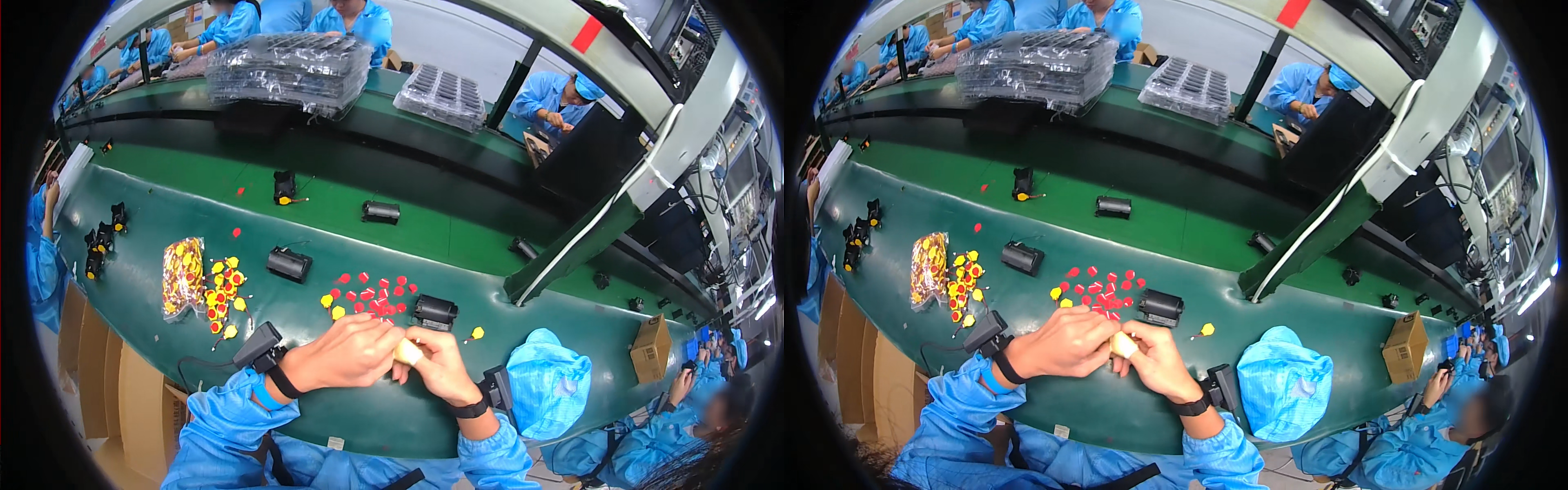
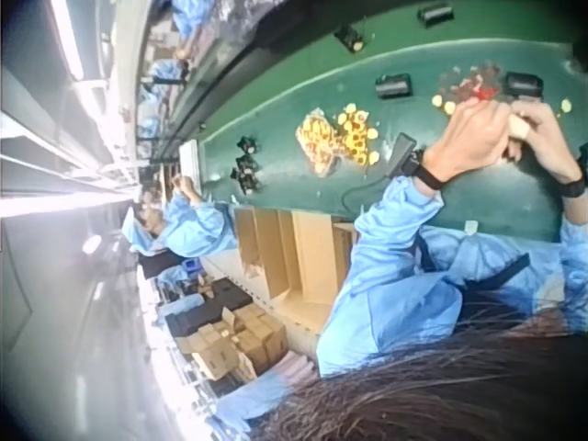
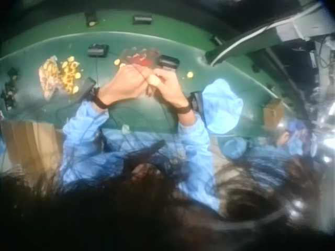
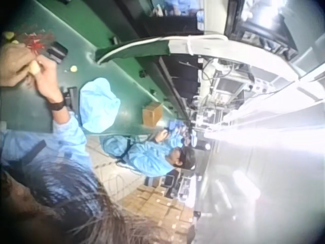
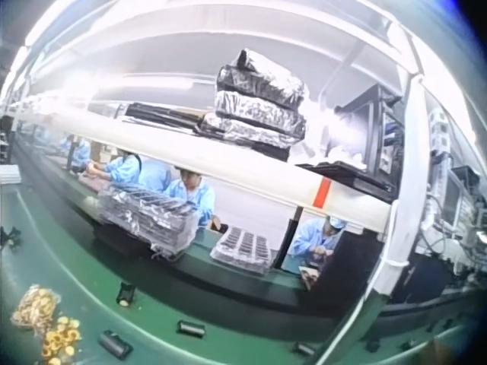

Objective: Assembling small plastic housing parts with yellow pins and red gaskets on a conveyor belt.

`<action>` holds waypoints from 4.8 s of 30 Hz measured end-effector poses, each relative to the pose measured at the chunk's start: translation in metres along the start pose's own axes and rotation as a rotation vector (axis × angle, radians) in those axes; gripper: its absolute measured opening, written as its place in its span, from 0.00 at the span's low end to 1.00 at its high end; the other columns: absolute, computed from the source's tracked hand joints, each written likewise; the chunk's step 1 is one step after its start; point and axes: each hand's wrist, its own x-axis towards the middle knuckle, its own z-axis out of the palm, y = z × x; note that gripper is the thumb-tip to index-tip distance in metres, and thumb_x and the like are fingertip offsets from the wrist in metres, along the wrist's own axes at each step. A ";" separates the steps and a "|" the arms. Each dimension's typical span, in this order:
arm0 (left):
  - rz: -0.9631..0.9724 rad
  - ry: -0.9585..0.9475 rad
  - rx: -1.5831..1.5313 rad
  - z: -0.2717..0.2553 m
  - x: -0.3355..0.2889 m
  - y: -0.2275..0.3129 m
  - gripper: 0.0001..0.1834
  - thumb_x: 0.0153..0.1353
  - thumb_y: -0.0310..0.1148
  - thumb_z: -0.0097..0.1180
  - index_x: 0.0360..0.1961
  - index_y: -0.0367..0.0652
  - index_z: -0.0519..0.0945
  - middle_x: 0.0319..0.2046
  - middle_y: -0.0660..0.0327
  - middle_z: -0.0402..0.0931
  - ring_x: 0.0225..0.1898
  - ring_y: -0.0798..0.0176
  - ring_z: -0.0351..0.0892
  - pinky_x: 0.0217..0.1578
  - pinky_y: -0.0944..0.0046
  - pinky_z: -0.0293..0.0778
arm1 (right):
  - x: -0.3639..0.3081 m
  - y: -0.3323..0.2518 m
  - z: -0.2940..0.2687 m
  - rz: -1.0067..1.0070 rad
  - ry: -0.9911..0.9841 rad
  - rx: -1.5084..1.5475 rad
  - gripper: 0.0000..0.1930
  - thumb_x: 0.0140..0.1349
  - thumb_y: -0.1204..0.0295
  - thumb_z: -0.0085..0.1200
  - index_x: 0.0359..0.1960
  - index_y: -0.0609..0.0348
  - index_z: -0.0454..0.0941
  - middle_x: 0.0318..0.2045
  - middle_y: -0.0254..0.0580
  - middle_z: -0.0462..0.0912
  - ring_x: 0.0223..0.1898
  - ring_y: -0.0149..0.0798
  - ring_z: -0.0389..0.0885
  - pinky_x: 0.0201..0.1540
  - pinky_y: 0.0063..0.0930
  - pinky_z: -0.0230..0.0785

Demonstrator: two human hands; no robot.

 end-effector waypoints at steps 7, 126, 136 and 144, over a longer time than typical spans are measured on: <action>-0.395 -0.037 -0.689 0.005 -0.006 -0.004 0.05 0.65 0.28 0.55 0.35 0.38 0.75 0.22 0.63 0.75 0.21 0.74 0.72 0.22 0.71 0.66 | 0.000 -0.007 -0.004 0.001 0.025 0.378 0.08 0.67 0.75 0.50 0.40 0.69 0.78 0.29 0.47 0.83 0.27 0.36 0.84 0.28 0.26 0.76; -0.748 -0.148 -1.261 -0.007 0.001 0.006 0.08 0.68 0.30 0.54 0.42 0.34 0.75 0.17 0.69 0.68 0.16 0.76 0.62 0.17 0.72 0.56 | -0.004 -0.023 0.007 -0.215 0.219 -0.369 0.32 0.55 0.67 0.68 0.60 0.62 0.68 0.39 0.41 0.81 0.36 0.29 0.81 0.38 0.24 0.77; -0.696 0.027 -1.453 0.013 -0.003 0.007 0.08 0.66 0.29 0.55 0.36 0.34 0.77 0.17 0.65 0.72 0.15 0.75 0.68 0.16 0.73 0.62 | -0.001 0.003 0.011 -0.387 0.361 -0.291 0.27 0.54 0.68 0.65 0.53 0.69 0.74 0.34 0.36 0.80 0.33 0.25 0.76 0.35 0.18 0.69; -0.625 0.013 -1.376 0.016 -0.003 0.008 0.08 0.68 0.29 0.53 0.39 0.33 0.77 0.19 0.62 0.74 0.18 0.71 0.72 0.20 0.70 0.67 | 0.001 0.008 0.012 -0.443 0.441 -0.424 0.29 0.55 0.68 0.61 0.57 0.70 0.72 0.33 0.38 0.82 0.31 0.25 0.77 0.32 0.19 0.70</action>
